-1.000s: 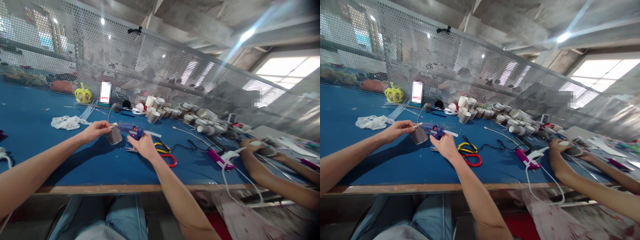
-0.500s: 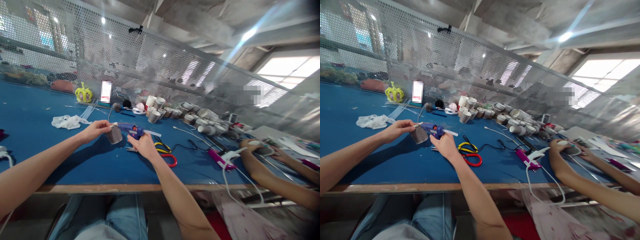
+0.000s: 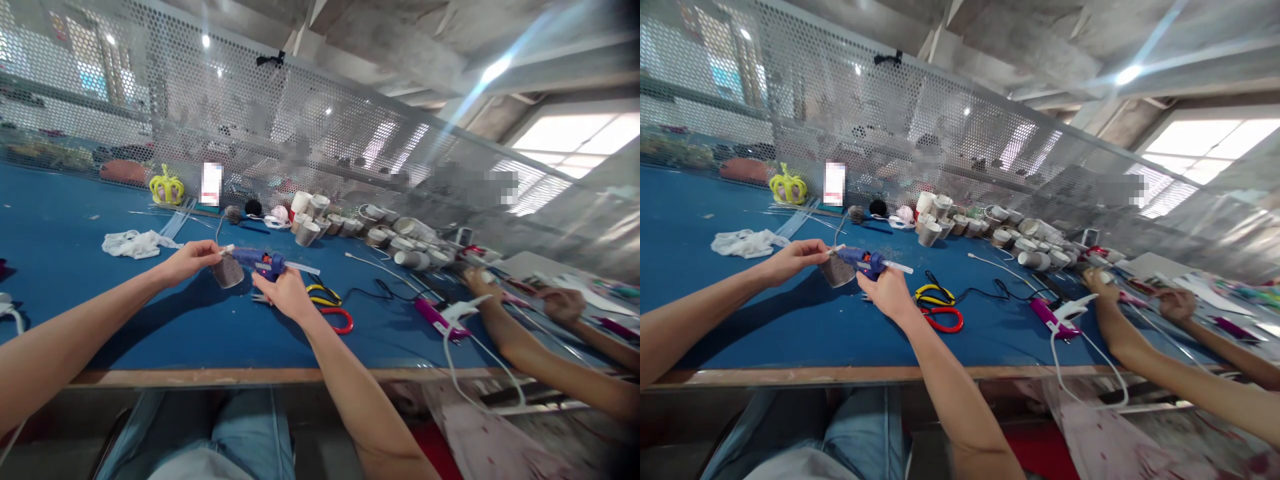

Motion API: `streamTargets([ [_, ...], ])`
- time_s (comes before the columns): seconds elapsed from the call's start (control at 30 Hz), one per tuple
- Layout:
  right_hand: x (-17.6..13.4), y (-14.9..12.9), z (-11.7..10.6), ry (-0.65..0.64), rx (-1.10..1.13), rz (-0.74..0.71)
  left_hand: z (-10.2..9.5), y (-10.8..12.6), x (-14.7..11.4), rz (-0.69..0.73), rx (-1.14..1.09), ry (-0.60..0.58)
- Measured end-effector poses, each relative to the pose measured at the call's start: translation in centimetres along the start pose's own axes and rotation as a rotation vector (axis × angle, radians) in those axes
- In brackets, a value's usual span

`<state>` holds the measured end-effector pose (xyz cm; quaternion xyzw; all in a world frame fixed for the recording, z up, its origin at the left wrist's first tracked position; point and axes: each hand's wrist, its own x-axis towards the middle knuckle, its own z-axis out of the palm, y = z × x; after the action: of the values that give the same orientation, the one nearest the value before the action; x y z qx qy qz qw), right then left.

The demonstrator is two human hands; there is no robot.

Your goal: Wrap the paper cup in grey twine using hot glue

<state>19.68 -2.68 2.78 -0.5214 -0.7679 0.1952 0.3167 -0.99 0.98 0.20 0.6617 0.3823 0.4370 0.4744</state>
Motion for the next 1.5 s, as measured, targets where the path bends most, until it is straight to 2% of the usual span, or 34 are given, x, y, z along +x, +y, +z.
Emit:
streamTargets([
  [0.27,-0.1,-0.3,-0.1,-0.032,0.063,0.011,-0.1,-0.2,0.1,0.008,-0.003,-0.019],
  [0.7,0.4,0.6,-0.4,0.032,0.046,0.025,-0.2,-0.2,0.1,0.011,-0.017,-0.045],
  [0.97,0.2,0.7,-0.3,0.001,0.067,-0.020,-0.2,-0.1,0.0,0.013,-0.035,-0.057],
  [1.5,0.0,-0.1,-0.3,-0.016,0.108,0.028,-0.3,-0.3,0.0,0.039,0.003,-0.066],
])
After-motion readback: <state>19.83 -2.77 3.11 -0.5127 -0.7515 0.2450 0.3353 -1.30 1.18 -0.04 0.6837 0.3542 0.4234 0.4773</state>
